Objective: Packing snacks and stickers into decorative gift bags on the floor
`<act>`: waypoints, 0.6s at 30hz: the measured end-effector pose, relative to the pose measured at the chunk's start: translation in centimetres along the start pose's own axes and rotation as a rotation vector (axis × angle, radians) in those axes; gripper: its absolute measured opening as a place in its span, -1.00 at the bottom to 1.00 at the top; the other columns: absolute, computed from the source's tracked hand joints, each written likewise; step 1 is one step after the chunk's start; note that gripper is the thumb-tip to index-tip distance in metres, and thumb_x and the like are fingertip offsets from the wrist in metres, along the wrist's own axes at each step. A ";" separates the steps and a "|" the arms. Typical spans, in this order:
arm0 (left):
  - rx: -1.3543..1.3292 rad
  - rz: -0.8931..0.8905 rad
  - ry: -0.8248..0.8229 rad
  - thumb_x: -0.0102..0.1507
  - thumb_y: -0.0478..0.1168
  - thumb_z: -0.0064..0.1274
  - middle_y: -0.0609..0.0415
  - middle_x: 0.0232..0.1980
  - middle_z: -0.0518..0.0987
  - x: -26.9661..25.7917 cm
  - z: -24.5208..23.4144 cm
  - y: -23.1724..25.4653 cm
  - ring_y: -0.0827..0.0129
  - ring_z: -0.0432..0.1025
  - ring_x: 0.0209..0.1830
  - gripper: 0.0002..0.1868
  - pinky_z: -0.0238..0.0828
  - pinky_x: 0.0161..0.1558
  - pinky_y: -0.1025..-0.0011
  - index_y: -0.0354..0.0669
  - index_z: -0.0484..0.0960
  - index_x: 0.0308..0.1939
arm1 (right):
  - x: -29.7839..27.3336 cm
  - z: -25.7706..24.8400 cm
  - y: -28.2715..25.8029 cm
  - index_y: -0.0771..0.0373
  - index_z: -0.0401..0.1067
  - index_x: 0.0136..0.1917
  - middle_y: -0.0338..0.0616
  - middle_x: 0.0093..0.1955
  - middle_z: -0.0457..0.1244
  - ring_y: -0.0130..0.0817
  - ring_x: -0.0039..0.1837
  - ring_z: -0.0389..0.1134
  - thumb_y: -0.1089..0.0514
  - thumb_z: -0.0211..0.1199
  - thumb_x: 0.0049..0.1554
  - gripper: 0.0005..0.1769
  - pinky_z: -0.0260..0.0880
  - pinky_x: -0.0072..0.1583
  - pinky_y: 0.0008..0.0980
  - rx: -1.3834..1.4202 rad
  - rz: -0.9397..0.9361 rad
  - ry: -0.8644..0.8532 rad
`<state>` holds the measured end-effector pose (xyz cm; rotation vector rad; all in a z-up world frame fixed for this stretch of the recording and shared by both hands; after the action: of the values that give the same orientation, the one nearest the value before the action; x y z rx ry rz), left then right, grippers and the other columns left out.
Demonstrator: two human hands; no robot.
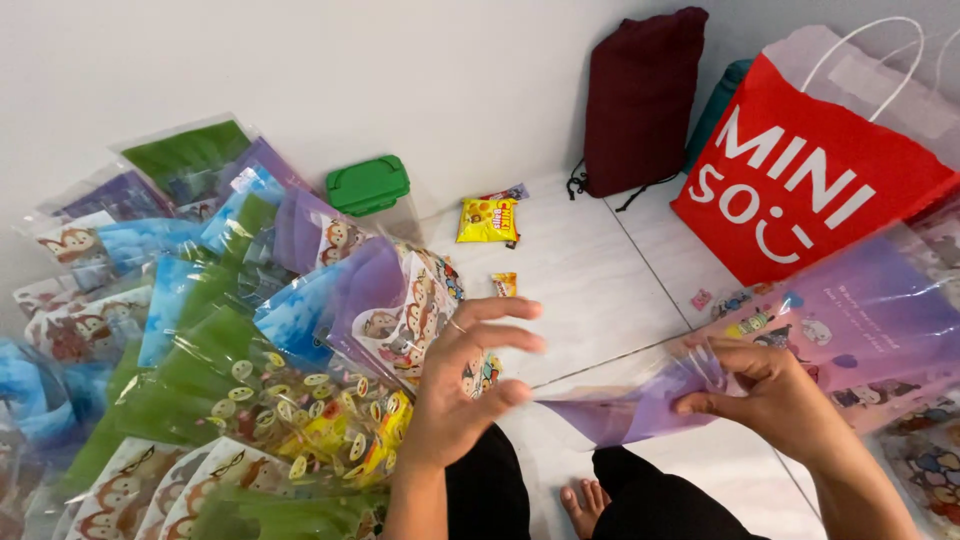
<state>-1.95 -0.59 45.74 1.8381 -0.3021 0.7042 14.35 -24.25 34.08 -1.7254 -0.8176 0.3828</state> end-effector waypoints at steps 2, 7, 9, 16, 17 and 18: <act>0.188 0.033 -0.158 0.39 0.09 -0.01 0.12 0.25 0.56 0.9 1.2 3.0 0.24 0.44 0.34 -0.74 0.30 0.35 0.13 0.12 0.65 -0.03 | 0.3 0.0 1.1 0.26 0.75 -0.36 -0.17 -0.17 0.55 -0.37 -0.04 0.48 0.24 0.61 -0.22 -0.90 0.48 -0.01 -0.36 0.025 0.037 0.016; 0.589 0.059 -0.390 0.33 -0.22 0.09 0.24 0.13 0.61 0.5 3.5 2.7 0.26 0.50 0.04 -0.88 0.36 0.11 0.17 0.09 0.73 -0.21 | 0.8 -0.3 1.5 0.30 0.72 -0.38 -0.15 -0.34 0.47 -0.39 -0.23 0.40 0.31 0.63 -0.26 -0.88 0.41 -0.18 -0.41 0.053 0.053 0.066; 0.698 -0.082 -0.503 0.29 -0.25 0.05 0.23 0.10 0.66 -0.8 3.7 -0.3 0.18 0.53 -0.12 -0.81 0.39 -0.05 0.11 0.04 0.79 -0.17 | 1.0 -0.5 1.4 0.15 0.78 -0.26 -0.15 -0.10 0.59 -0.18 0.48 0.38 0.21 0.58 -0.20 -0.84 0.29 0.50 -0.21 -0.122 0.021 0.065; 0.717 0.010 -0.107 0.18 -0.47 0.19 0.27 0.02 0.72 -4.1 4.7 -3.4 0.39 0.58 -0.24 -0.72 0.56 -0.15 0.32 -0.08 0.79 -0.09 | -1.7 3.6 -1.6 0.06 0.57 -0.18 -0.36 -0.18 0.37 -0.41 0.05 0.37 0.33 0.31 0.09 -0.84 0.15 0.51 0.00 -0.499 -0.652 0.270; 0.769 0.092 -0.030 0.20 -0.43 0.25 0.26 0.05 0.70 -5.5 5.4 -3.8 0.37 0.57 -0.18 -0.75 0.42 0.04 0.19 -0.08 0.79 -0.08 | -2.3 3.9 -0.1 0.05 0.56 -0.19 -0.36 -0.15 0.38 -0.37 0.07 0.38 0.33 0.33 0.08 -0.84 0.13 0.50 -0.01 -0.537 -0.654 0.293; 0.819 0.176 0.045 0.22 -0.39 0.31 0.24 0.08 0.69 -7.0 6.2 -4.1 0.34 0.57 -0.12 -0.77 0.29 0.23 0.07 -0.08 0.78 -0.07 | -2.8 4.2 1.4 0.03 0.55 -0.20 -0.35 -0.12 0.39 -0.34 0.08 0.39 0.33 0.34 0.07 -0.83 0.11 0.48 -0.03 -0.576 -0.655 0.315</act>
<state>-3.32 -5.60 36.98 2.5803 -0.1488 1.0964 10.17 -23.36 30.99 -1.8350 -1.2668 -0.6065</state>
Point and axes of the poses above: each hand's wrist, its own x-axis towards the middle knuckle, its own z-axis out of the palm, y = z × x, the point moved 9 cm from there along x, towards the middle knuckle
